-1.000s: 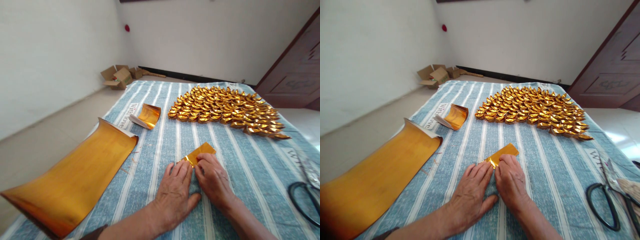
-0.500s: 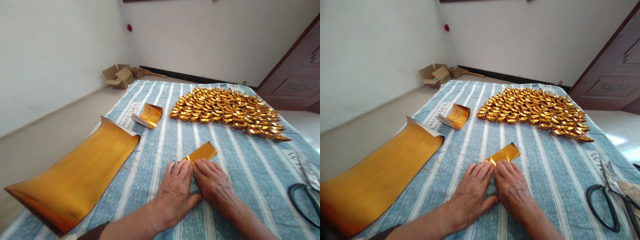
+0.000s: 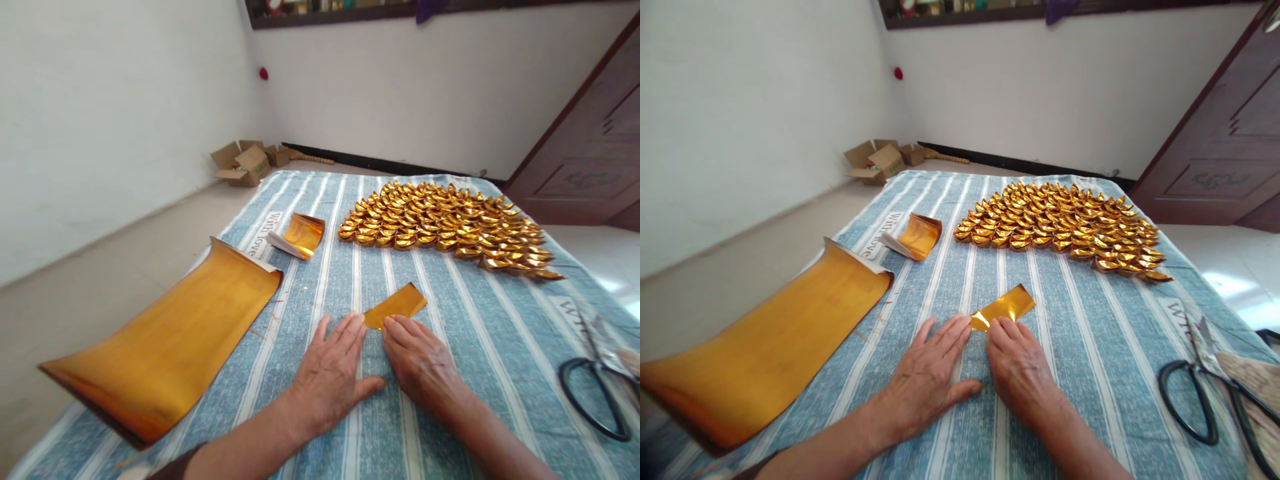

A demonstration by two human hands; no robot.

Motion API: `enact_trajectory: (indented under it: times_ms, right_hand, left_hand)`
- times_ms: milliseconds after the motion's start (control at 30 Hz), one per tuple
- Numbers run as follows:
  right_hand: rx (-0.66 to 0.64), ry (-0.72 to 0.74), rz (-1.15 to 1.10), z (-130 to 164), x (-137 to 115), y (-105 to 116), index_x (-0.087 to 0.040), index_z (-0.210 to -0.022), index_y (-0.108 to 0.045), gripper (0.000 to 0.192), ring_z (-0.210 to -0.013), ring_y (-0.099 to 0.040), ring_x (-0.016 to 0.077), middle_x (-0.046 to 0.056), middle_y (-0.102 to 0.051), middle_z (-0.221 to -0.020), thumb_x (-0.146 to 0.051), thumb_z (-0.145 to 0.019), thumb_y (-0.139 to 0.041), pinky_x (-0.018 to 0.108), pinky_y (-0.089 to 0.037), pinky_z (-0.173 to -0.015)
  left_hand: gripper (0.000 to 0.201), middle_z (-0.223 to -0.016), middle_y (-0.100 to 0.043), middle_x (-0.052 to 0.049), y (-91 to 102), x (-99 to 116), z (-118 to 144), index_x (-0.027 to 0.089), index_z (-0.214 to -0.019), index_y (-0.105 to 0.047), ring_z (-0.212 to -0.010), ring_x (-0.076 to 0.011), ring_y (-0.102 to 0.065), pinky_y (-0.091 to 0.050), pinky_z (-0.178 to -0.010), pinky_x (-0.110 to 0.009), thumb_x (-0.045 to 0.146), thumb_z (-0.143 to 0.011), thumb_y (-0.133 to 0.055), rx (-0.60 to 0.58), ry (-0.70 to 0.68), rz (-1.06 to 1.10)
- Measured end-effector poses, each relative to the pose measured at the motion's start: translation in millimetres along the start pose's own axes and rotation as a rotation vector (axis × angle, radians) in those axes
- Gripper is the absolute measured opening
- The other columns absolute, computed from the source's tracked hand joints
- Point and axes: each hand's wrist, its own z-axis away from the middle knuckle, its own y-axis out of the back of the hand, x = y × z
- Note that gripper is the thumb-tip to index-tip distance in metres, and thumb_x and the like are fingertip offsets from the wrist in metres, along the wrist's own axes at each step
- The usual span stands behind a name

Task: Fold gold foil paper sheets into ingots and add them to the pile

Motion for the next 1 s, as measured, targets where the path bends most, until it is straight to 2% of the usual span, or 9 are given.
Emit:
enact_trajectory:
  times_ms: [167,433,567,633,733,833,1000]
  right_hand:
    - [0.001,-0.009,-0.014,0.1,-0.4,-1.0,-0.011,-0.091,-0.067,0.026,-0.093,-0.057,0.0261,0.013,-0.065,-0.100,-0.010,-0.092,-0.041,0.038,-0.050,-0.075]
    - [-0.004,-0.035,-0.031,-0.3,-0.7,-3.5,-0.014,-0.086,-0.066,0.019,-0.095,-0.056,0.0246,0.010,-0.065,-0.095,-0.008,-0.089,-0.047,0.038,-0.047,-0.080]
    - [-0.003,-0.047,-0.041,0.1,-1.3,-6.2,-0.014,-0.085,-0.064,0.016,-0.095,-0.056,0.0242,0.010,-0.064,-0.094,-0.008,-0.088,-0.050,0.038,-0.046,-0.080]
    - [-0.001,-0.056,-0.041,0.1,-1.4,-7.5,-0.014,-0.084,-0.063,0.015,-0.092,-0.055,0.0239,0.009,-0.063,-0.092,-0.008,-0.087,-0.051,0.038,-0.046,-0.079]
    - [0.004,-0.062,-0.050,-0.2,-0.7,-9.2,-0.015,-0.085,-0.063,0.012,-0.087,-0.055,0.0233,0.008,-0.062,-0.089,-0.010,-0.087,-0.052,0.037,-0.046,-0.077]
    - [0.009,-0.061,-0.065,-0.3,0.6,-10.5,-0.015,-0.088,-0.062,0.012,-0.086,-0.054,0.0229,0.008,-0.061,-0.088,-0.010,-0.088,-0.051,0.037,-0.045,-0.075]
    - [0.015,-0.071,-0.097,-0.9,1.1,-10.0,-0.015,-0.088,-0.062,0.016,-0.086,-0.053,0.0223,0.007,-0.061,-0.087,-0.012,-0.090,-0.046,0.036,-0.044,-0.076]
  left_hand:
    - [0.067,-0.143,-0.046,-0.015,5.5,-3.5,4.6,0.012,-0.132,-0.048,-0.137,-0.0305,-0.036,-0.022,-0.112,-0.058,0.062,-0.089,-0.045,-0.009,0.040,-0.091]
    - [0.064,-0.145,-0.044,-0.017,10.7,3.8,1.0,0.011,-0.127,-0.054,-0.138,-0.0335,-0.032,-0.023,-0.111,-0.061,0.060,-0.087,-0.048,-0.009,0.115,-0.146]
    - [0.059,-0.142,-0.045,-0.024,17.3,17.6,2.1,0.007,-0.124,-0.055,-0.136,-0.0381,-0.035,-0.028,-0.108,-0.062,0.049,-0.082,-0.061,0.067,0.190,-0.177]
    - [0.054,-0.142,-0.045,-0.022,19.9,26.4,2.5,0.008,-0.128,-0.051,-0.135,-0.0358,-0.037,-0.029,-0.109,-0.060,0.039,-0.084,-0.060,0.084,0.146,-0.133]
    - [0.059,-0.145,-0.043,-0.020,17.9,35.6,-0.3,0.010,-0.135,-0.044,-0.136,-0.0330,-0.036,-0.030,-0.110,-0.056,0.037,-0.085,-0.059,-0.021,0.050,-0.008]
    - [0.071,-0.149,-0.036,-0.021,10.4,35.6,-5.6,0.010,-0.140,-0.038,-0.139,-0.0338,-0.031,-0.026,-0.112,-0.057,0.047,-0.083,-0.060,-0.113,0.099,0.043]
    - [0.080,-0.154,-0.027,-0.017,0.8,26.2,-7.3,0.016,-0.146,-0.029,-0.142,-0.0329,-0.024,-0.017,-0.112,-0.062,0.055,-0.083,-0.057,-0.175,0.126,0.063]
